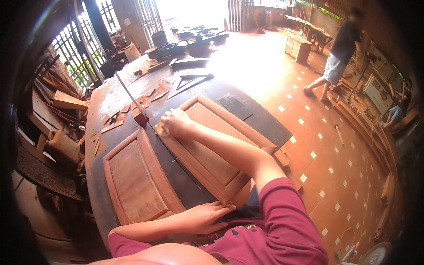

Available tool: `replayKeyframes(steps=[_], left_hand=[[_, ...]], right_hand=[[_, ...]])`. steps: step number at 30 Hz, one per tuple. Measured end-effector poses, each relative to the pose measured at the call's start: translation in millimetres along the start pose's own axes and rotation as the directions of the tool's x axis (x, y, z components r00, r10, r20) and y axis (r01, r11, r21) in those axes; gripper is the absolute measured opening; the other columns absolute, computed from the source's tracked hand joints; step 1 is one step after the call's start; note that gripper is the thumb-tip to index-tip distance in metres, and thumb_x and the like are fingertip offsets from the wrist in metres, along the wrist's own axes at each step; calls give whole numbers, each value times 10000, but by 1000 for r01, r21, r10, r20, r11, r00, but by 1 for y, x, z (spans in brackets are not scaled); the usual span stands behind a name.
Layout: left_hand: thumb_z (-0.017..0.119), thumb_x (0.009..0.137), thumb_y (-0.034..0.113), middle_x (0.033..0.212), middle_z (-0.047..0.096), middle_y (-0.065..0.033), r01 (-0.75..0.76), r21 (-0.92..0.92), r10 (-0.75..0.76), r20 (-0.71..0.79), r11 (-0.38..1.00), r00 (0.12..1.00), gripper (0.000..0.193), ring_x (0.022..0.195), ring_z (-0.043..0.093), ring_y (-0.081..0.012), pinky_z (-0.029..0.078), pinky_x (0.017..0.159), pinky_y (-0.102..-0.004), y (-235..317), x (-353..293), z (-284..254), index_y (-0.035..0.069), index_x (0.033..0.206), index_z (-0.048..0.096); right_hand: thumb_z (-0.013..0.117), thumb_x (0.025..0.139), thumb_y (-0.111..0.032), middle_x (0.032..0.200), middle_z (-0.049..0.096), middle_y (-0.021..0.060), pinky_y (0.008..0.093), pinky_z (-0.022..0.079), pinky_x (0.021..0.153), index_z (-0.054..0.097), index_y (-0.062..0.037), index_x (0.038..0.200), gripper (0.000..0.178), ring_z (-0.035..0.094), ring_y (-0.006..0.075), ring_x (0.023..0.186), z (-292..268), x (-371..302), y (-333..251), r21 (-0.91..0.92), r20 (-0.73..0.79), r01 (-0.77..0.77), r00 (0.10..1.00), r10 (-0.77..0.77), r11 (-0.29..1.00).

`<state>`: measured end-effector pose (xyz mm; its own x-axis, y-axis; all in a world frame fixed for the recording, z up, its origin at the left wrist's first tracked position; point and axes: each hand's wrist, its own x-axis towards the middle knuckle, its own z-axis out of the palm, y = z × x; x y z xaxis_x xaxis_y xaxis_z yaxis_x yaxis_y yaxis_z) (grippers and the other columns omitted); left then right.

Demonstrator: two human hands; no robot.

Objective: The person sands a wooden cabinet door with a sanding disc, working on the flat surface and edges. They flip the door to sand the back side and continue smoothing the edges.

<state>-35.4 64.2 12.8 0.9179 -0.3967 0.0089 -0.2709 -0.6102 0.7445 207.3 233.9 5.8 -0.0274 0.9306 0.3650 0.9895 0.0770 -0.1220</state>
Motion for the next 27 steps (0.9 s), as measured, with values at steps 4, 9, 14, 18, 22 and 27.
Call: replayKeyframes(steps=[4,9,14,18,22,27], left_hand=[[606,1036,260,1477,551,-281,32,-25,-30,72,999,997,597,1389,509,-414,444,1149,-469,6,6,-10,-76,1503,447],[608,1027,264,1603,416,-281,-15,22,15,18,1000,1000,614,1456,436,-423,427,1169,-472,1,0,-3,-74,1511,440],[607,1022,277,1626,381,-292,-1,55,-3,57,998,998,621,1501,382,-435,383,1203,-497,3,-2,-1,-71,1511,446],[603,1025,284,1631,371,-297,-21,70,15,77,997,997,616,1493,394,-435,391,1193,-499,3,2,-4,-69,1508,454],[599,1028,298,1631,368,-300,-13,65,7,89,998,996,614,1476,415,-437,398,1187,-500,5,1,-7,-62,1505,463],[603,1022,311,1638,375,-277,2,176,-21,107,984,994,592,1465,440,-415,407,1183,-485,2,-2,1,-32,1494,503]], right_hand=[[601,981,-349,1085,718,161,487,526,961,728,-40,1015,337,671,339,1095,0,24,26,-33,7,-184,983,185,982],[592,950,-319,1080,726,146,481,526,964,732,-41,1023,320,673,333,1098,-5,5,-2,-24,0,-11,1000,11,1000],[637,924,-334,1088,737,129,447,529,969,738,-53,1045,322,691,308,1105,-9,-28,-33,86,58,208,975,-213,974],[666,899,-298,1054,734,136,442,540,949,737,-47,1003,280,698,309,1082,-20,-41,-31,87,65,240,967,-246,967],[680,889,-288,950,730,103,426,551,890,735,-70,900,225,703,279,1017,-37,-96,-54,101,44,359,930,-365,928],[693,923,-274,919,662,75,405,514,844,682,-95,874,186,663,257,937,-72,-171,-68,155,-9,302,953,-304,941]])
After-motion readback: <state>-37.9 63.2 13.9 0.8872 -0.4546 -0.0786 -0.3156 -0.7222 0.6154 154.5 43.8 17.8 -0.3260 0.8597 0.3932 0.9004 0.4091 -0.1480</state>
